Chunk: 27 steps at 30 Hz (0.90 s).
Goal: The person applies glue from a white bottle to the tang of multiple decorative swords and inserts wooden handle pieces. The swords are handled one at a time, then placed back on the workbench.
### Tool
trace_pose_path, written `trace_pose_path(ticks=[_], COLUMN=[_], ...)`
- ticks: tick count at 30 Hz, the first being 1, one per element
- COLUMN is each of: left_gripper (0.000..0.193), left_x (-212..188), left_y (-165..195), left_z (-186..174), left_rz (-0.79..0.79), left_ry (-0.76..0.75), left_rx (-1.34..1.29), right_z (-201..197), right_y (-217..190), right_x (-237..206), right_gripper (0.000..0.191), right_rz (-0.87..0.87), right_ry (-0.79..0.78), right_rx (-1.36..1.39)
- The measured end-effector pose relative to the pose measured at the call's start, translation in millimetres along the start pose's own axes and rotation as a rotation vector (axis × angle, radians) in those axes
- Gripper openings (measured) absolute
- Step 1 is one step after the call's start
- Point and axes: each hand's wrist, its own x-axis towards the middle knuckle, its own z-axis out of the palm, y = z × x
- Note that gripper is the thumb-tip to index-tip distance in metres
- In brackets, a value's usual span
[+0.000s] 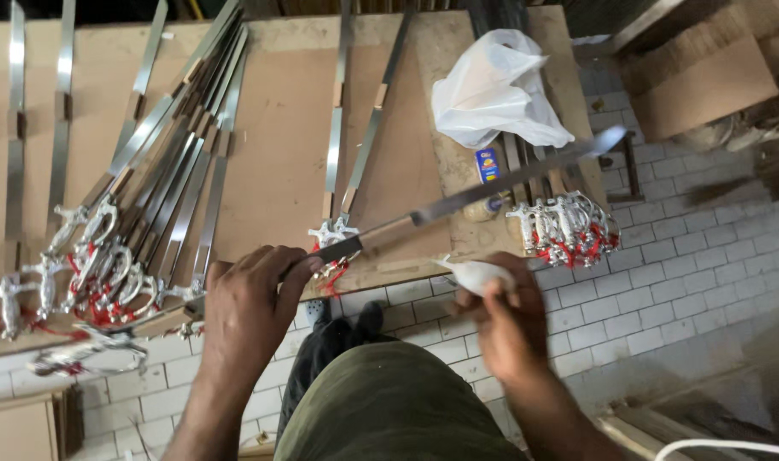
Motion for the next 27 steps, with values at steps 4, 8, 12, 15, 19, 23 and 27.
trace_pose_path(ticks=[4,8,12,15,19,23,27], left_gripper=[0.01,0.01,0.016,0.024,0.02,0.02,0.018], left_x=[-12.9,-14.2,-18.0,-18.7,-19.3,-19.5,-20.0], left_y=[10.9,21.3,30.3,27.5,24.5,24.3,22.6], left_z=[-25.8,-34.0,-32.1,-31.7,-30.6,-30.7,-31.9], left_rz=[0.067,0.195,0.222,0.282,0.341,0.378,0.405], left_ry=[0.035,0.045,0.07,0.098,0.127,0.109,0.113], left_rx=[0.048,0.05,0.038,0.073,0.112,0.098,0.089], right_z=[3.9,30.2,47.4,53.8,62.8,70.8,71.8], right_y=[-47.5,-79.7,-99.0,-105.5,-109.3,-110.4,-114.1], right_x=[-17.9,-32.1,-36.8,-36.0,-35.7,-36.0,-36.9], right_gripper=[0.04,0.031,0.032,0.031,0.033,0.033,0.03], right_rz=[-0.183,-0.39,-0.452,-0.458,-0.462,-0.475,-0.545], right_ry=[-0.069,-0.068,-0.085,-0.126,-0.141,-0.157,-0.167], right_rx=[-0.16,-0.613,-0.982,-1.087,-1.112,-1.196,-1.396])
